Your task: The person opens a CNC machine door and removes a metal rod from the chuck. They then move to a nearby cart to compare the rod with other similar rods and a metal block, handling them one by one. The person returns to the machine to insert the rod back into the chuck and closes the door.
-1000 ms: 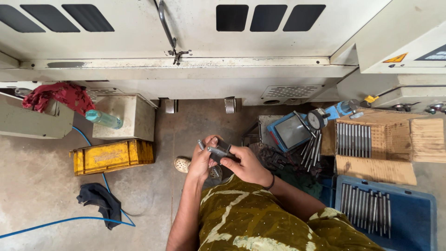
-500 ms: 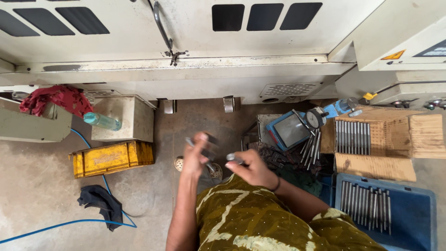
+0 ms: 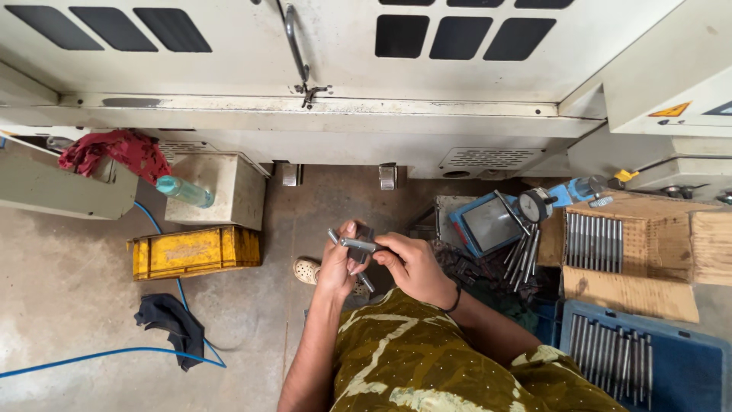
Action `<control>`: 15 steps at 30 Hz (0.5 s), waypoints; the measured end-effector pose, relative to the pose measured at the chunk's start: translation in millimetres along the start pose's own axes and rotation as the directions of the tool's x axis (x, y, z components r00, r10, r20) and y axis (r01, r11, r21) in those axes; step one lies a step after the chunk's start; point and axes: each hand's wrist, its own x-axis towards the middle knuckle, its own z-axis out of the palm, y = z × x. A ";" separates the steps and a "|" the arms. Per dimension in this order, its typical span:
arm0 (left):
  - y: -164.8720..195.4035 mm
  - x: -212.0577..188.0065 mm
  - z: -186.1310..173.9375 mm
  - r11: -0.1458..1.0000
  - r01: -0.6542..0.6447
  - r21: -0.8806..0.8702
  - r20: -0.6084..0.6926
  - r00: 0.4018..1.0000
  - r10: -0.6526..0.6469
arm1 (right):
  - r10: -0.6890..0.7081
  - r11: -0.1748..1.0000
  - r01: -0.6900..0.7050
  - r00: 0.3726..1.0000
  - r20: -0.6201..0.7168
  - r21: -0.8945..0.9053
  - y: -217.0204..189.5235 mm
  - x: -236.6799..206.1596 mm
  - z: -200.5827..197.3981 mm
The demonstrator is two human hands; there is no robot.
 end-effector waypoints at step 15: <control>18.4 -15.5 20.7 0.986 0.049 0.160 -0.092 0.995 -0.035 | 0.122 0.985 -0.140 0.979 0.160 0.102 20.4 -13.2 4.0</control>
